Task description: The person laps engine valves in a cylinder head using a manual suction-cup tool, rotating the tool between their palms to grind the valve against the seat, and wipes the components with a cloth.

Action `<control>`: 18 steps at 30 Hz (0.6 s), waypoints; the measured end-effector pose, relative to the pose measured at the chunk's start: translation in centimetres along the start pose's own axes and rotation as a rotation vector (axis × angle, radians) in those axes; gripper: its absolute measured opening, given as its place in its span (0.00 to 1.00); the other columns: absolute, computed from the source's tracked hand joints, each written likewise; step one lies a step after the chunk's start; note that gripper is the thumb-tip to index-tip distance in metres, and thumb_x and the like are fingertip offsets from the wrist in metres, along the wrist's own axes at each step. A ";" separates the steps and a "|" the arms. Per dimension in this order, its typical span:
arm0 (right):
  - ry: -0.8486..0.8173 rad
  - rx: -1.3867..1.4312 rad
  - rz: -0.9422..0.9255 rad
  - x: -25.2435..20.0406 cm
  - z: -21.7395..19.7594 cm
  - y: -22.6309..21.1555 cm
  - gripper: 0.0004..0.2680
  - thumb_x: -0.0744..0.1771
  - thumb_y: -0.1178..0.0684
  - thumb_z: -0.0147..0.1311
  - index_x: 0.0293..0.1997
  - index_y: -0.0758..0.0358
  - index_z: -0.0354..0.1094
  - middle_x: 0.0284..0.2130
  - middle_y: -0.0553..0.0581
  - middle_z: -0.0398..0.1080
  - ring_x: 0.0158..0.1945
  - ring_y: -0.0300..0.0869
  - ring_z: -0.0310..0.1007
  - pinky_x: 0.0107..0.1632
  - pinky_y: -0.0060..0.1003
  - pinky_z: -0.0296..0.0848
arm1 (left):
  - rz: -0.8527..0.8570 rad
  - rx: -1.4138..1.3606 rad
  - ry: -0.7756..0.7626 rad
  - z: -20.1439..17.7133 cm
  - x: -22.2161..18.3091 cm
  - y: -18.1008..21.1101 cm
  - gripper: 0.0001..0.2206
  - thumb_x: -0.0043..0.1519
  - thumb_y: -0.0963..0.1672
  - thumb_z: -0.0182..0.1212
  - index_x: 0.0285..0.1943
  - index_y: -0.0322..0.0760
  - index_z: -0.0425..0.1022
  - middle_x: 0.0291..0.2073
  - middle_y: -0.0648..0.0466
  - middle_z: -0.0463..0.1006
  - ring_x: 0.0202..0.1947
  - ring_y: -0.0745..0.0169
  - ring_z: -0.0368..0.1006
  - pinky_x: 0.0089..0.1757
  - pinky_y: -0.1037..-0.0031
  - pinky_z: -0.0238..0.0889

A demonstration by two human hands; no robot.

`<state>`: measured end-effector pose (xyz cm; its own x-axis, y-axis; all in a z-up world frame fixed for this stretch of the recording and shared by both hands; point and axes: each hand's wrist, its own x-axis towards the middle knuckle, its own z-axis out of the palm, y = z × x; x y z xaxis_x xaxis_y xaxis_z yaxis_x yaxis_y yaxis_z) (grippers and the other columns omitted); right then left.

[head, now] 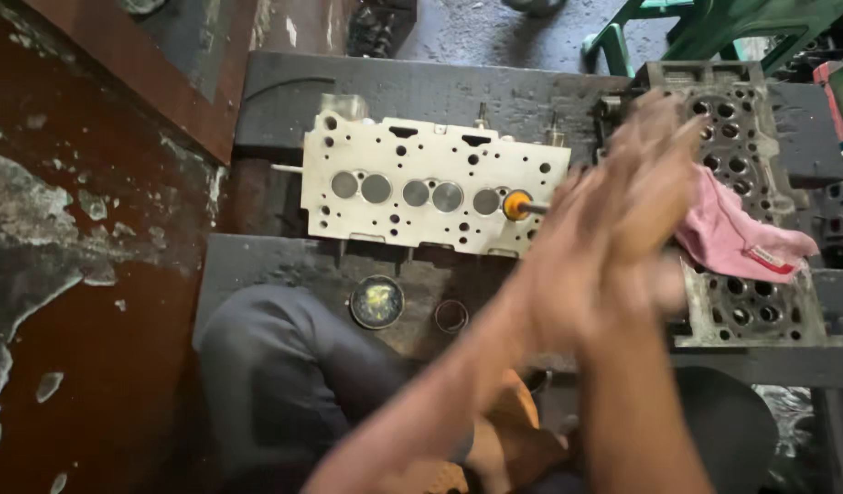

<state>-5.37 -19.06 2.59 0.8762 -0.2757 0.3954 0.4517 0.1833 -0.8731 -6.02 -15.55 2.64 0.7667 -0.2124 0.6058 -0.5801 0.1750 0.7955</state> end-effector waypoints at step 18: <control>-0.067 0.052 0.057 -3.0 -3.5 2.2 0.19 0.75 0.42 0.38 0.73 0.62 0.56 0.56 0.62 0.67 0.54 0.49 0.66 0.56 0.44 0.63 | 0.104 -0.096 0.150 -0.8 1.5 1.5 0.33 0.76 0.59 0.36 0.83 0.65 0.21 0.81 0.64 0.33 0.80 0.71 0.30 0.77 0.73 0.29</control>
<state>-7.63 -21.13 -1.54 0.9092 -0.2005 0.3650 0.4074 0.2465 -0.8793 -5.50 -14.83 4.73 0.7408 -0.0440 0.6703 -0.6348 0.2806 0.7199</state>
